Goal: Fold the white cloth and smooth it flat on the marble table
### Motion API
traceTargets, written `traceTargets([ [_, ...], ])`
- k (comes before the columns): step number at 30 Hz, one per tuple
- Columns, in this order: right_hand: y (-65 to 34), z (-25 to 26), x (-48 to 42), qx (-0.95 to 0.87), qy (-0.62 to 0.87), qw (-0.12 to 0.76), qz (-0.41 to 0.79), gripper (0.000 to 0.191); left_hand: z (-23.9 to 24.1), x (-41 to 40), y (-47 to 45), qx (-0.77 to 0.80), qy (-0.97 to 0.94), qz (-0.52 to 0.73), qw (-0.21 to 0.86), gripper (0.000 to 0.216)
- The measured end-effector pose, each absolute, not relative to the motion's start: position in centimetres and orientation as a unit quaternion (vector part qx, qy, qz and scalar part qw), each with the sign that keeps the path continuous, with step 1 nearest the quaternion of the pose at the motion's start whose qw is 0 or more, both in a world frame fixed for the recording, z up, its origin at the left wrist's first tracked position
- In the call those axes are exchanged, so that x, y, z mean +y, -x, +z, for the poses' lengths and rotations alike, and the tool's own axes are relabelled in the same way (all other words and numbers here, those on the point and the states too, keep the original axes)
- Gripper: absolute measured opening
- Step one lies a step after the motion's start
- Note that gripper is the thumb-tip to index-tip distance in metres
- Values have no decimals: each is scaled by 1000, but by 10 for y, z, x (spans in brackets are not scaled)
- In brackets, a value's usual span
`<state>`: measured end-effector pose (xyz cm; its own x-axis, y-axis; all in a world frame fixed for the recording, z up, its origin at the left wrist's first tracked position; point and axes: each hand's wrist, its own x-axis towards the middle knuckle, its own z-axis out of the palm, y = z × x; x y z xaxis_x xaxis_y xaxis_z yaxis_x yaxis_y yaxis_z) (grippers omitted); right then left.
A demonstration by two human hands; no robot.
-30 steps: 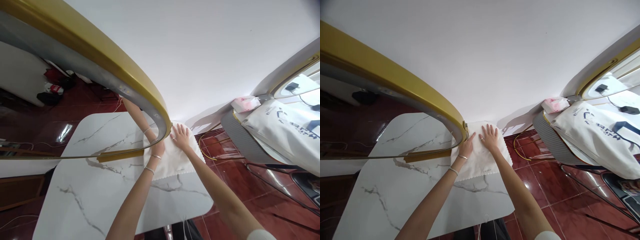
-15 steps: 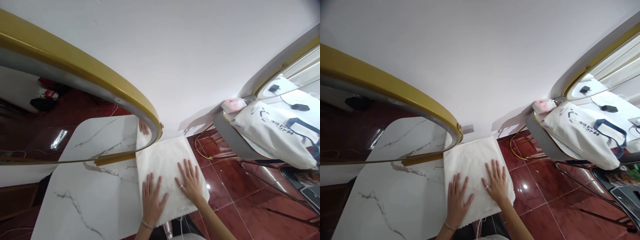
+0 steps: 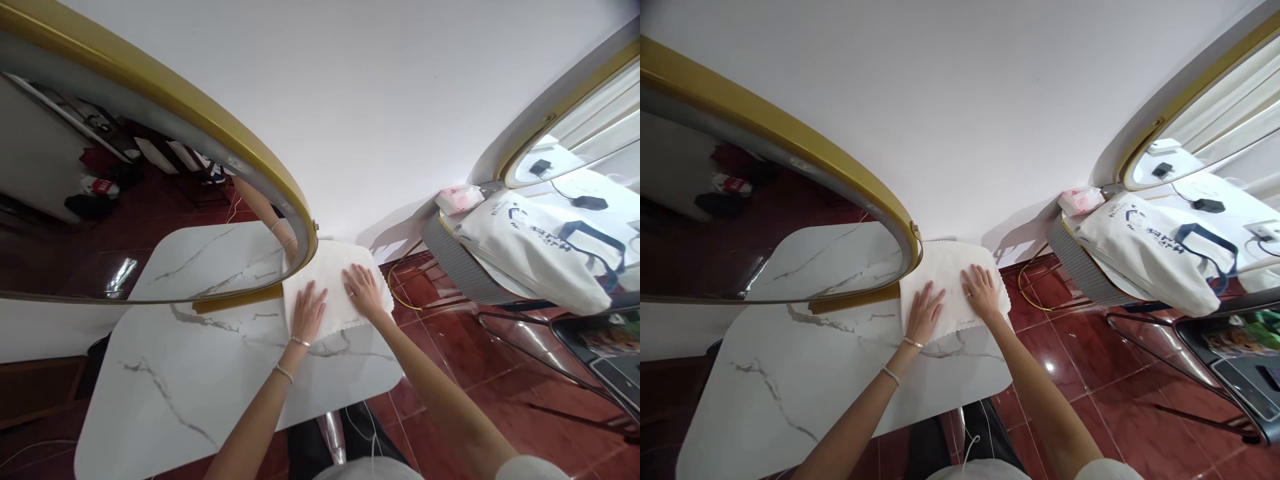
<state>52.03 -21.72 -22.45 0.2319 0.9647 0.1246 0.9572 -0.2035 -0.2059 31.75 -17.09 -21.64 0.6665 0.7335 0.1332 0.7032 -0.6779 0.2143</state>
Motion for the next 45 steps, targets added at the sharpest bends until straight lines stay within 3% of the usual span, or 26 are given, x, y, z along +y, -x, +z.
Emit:
traceTargets([
  [6,-479,-223,-326,-666,739,99,-1,64,-213,-254,-273,370,-923,92,54,72],
  [14,-436,-237,-381,-669,735,113,-7,76,-218,-324,-229,382,-920,90,-1,72],
  [21,-431,-235,-359,-666,736,120,-14,69,-221,-244,-257,510,-841,181,-10,49],
  [27,-434,-234,-365,-669,734,111,-19,70,-227,-163,-274,533,-825,186,29,59],
  [35,-411,-234,-365,-681,725,101,-18,72,-236,-165,-242,530,-822,207,22,63],
  [45,-308,-230,-344,-686,721,98,-9,73,-233,-143,-137,536,-818,205,20,63],
])
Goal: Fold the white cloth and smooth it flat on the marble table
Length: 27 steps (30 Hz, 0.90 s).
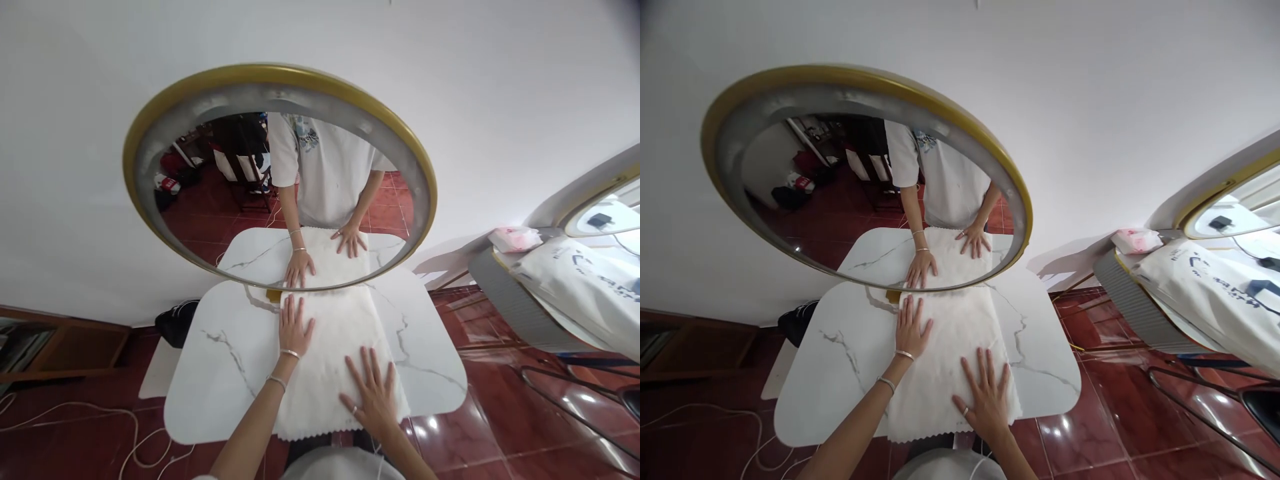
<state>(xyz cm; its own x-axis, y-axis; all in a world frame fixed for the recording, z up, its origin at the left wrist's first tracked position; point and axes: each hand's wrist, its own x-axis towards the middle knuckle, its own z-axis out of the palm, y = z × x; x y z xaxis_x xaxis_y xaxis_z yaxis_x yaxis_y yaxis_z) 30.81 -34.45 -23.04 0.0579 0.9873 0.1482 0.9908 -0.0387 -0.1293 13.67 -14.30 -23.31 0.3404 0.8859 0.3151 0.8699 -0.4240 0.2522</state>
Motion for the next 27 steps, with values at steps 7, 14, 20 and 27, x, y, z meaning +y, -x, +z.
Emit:
traceTargets([
  [7,-231,-228,-315,-696,710,102,10,76,-234,-116,-51,557,-809,189,11,63],
  [14,-213,-230,-307,-682,723,105,3,74,-230,-106,-75,395,-909,128,45,58],
  [20,-243,-232,-328,-643,761,76,-19,70,-227,-123,-185,340,-928,120,91,60],
  [27,-230,-225,-335,-644,762,66,-5,75,-223,-137,-187,360,-921,110,105,66],
])
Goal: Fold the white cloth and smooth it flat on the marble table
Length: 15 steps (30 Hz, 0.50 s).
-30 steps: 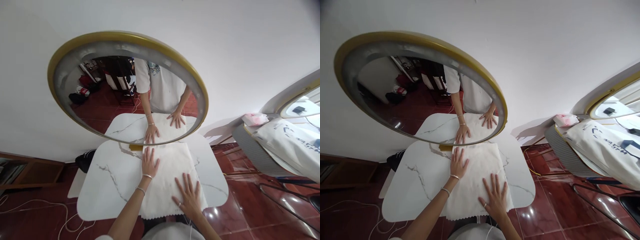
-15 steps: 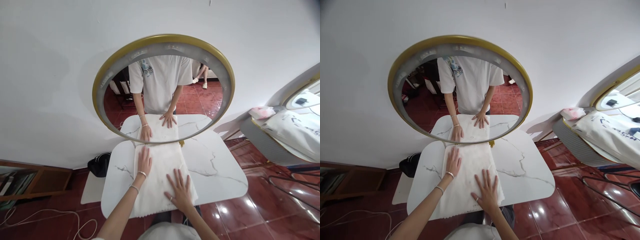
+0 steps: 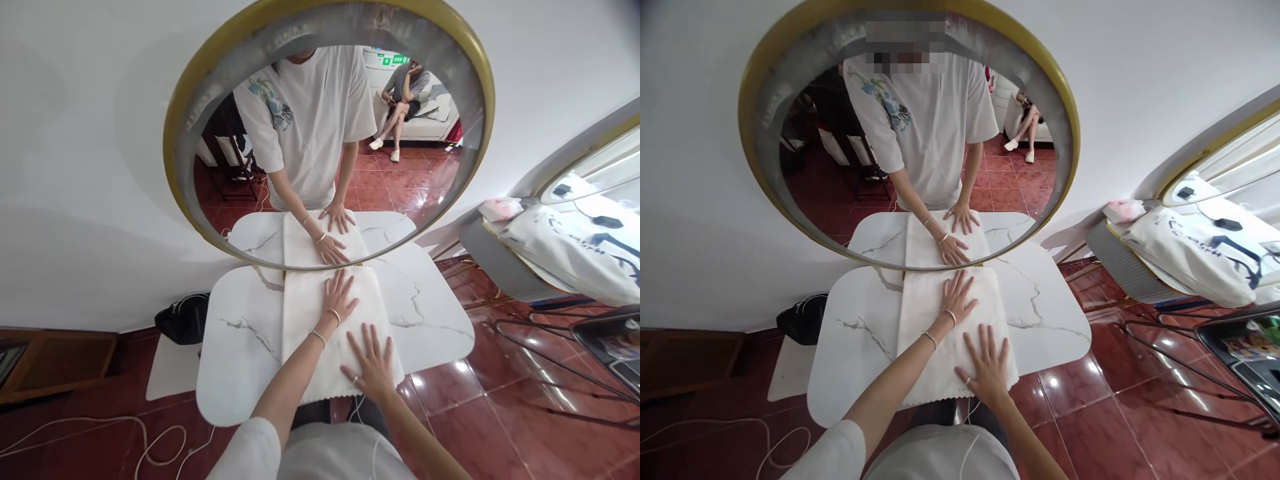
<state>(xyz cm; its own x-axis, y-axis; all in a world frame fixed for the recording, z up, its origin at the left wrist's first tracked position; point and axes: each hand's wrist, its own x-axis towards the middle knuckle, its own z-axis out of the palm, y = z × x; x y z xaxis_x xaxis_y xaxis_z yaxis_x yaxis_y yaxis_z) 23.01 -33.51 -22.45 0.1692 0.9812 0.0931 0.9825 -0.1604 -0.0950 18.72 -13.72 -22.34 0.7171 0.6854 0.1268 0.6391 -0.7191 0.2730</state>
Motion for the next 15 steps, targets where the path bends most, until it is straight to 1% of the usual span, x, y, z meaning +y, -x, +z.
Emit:
traceTargets([
  [4,-194,-220,-327,-688,721,80,18,80,-223,-131,-132,389,-910,118,83,67],
  [9,-148,-217,-315,-731,674,105,30,82,-219,-120,-66,436,-890,101,92,67],
  [12,-130,-217,-305,-729,671,130,41,71,-215,-115,-38,435,-889,96,109,67],
  [15,-127,-221,-282,-692,698,179,40,59,-213,-116,-9,467,-871,103,115,60],
])
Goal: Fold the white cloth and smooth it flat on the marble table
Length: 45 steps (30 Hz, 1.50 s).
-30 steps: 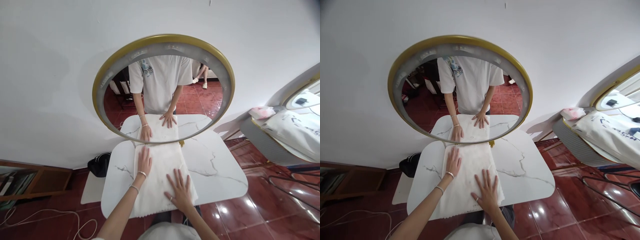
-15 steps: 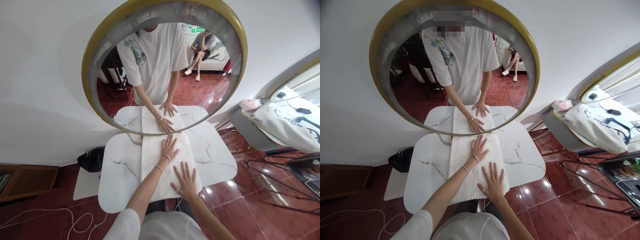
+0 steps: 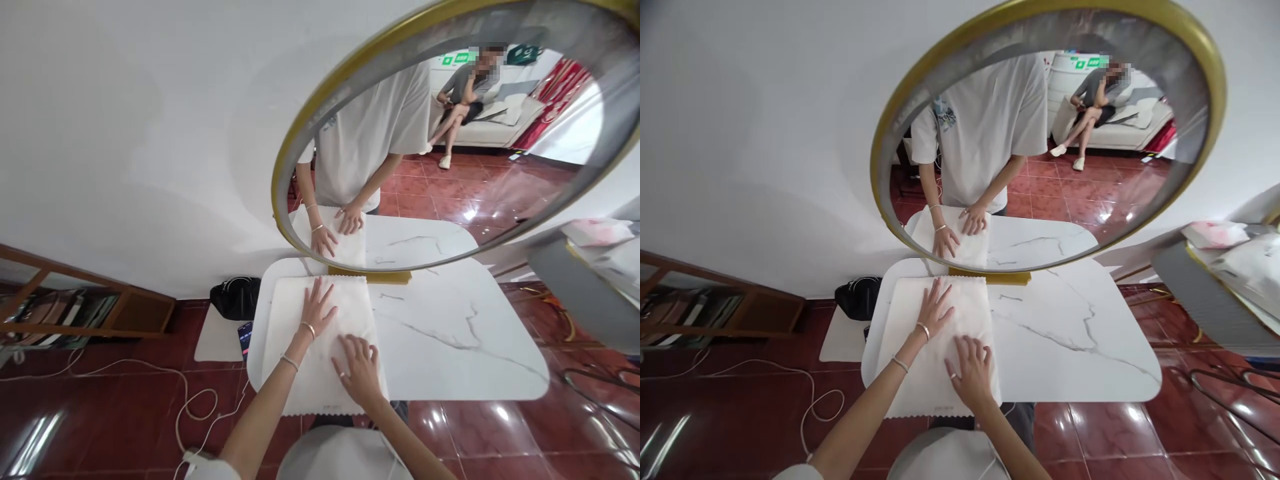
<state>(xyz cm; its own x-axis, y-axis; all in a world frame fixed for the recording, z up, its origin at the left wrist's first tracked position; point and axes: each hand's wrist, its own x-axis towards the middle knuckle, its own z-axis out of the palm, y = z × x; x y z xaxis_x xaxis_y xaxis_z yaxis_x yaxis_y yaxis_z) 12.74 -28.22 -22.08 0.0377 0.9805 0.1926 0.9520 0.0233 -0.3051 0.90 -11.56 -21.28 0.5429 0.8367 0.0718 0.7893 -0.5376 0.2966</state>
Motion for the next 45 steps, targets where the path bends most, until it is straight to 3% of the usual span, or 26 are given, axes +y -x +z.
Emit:
traceTargets([
  [4,-135,-229,-235,-687,688,236,2,63,-216,-124,37,598,-790,114,76,55],
  [7,-136,-235,-202,-718,665,205,-7,65,-219,-123,60,645,-754,112,57,56],
  [17,-118,-234,-126,-722,666,183,-30,59,-219,-63,62,653,-740,150,52,56],
  [24,-105,-231,-51,-680,718,148,16,56,-213,-16,58,673,-726,136,52,56],
  [28,-104,-230,-34,-691,709,139,22,55,-212,-26,53,651,-746,128,55,43],
  [32,-114,-227,-64,-724,675,145,12,51,-215,-92,55,646,-752,116,64,46],
  [36,-124,-230,-99,-775,614,151,-26,50,-219,-142,58,628,-769,109,58,75],
  [45,-92,-233,-30,-735,655,173,25,60,-218,-72,72,628,-769,88,73,73],
])
